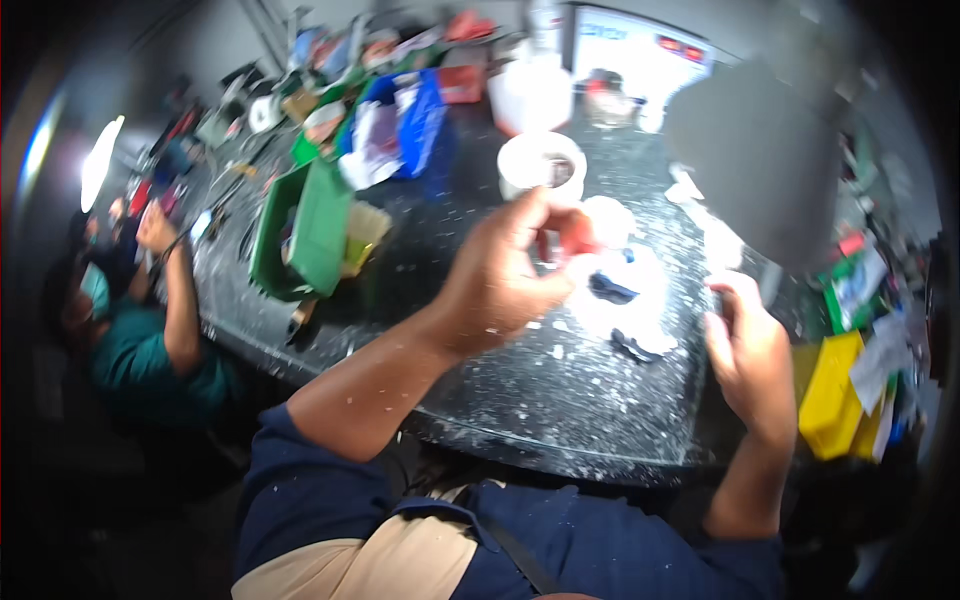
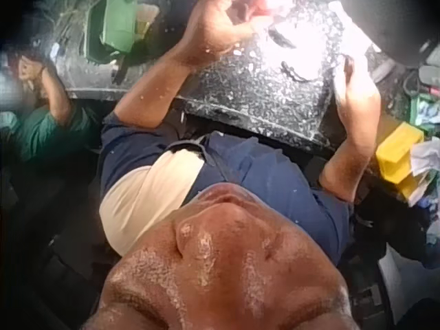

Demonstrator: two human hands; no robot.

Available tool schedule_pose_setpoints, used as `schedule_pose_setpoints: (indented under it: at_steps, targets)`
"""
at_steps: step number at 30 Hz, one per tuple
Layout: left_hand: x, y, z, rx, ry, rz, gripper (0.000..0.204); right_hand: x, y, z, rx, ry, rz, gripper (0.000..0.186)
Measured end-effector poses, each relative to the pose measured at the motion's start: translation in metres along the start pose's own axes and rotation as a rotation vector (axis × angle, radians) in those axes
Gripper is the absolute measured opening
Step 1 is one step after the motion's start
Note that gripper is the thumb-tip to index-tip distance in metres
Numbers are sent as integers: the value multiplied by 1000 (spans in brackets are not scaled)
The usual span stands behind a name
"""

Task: The person holds and rotates a pink and white dental model by hand, then uses a metal tool to scrape the surface of a white plaster dental cast on a workbench.

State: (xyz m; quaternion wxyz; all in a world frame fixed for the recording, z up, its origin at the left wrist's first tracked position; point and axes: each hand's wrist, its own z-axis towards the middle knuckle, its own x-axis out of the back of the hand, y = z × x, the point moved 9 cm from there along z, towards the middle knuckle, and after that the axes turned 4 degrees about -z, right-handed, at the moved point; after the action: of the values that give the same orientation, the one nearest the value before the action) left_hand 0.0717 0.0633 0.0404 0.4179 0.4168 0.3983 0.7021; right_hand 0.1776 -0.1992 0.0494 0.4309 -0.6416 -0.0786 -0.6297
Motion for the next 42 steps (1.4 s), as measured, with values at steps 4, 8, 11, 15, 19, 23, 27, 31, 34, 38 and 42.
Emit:
schedule_pose_setpoints:
  at_steps: [4, 8, 11, 15, 19, 23, 27, 31, 34, 38, 42]
  targets:
    - [-15, 9, 13, -167, -21, -4, 28, 7, 7, -13, 191, 74, -161, 38]
    - [-20, 25, 12, -339, -2, 106, 18, 8, 7, -20, 279, 183, -197, 32]
    - [-19, 28, 8, -342, 9, 95, 16, 15, -3, -14, 266, 235, -132, 30]
    - [-34, 42, 4, -333, -54, 181, 18, 15, -24, -15, 323, 223, 287, 62]
    - [-49, 27, -2, -278, -276, 90, 22, -3, -44, -7, 339, 136, 310, 52]
    - [-60, 3, 3, 33, -330, -369, 29, -21, -35, 11, 160, -66, 938, 43]
    - [-73, 2, 20, 165, -287, -547, 31, -23, -14, 38, -50, -106, 955, 42]
    - [-54, -21, 41, 262, -76, -535, 35, -35, 3, 46, -106, 59, 1120, 41]
    - [-45, -21, 48, 147, 63, -458, 28, -29, 14, 38, -66, 163, 992, 39]
    - [-49, -20, 41, 83, 23, -385, 26, -13, 24, 35, 88, 298, 648, 41]
    - [-36, -2, 36, -134, -20, -60, 27, 4, -24, 16, 267, 346, 350, 74]
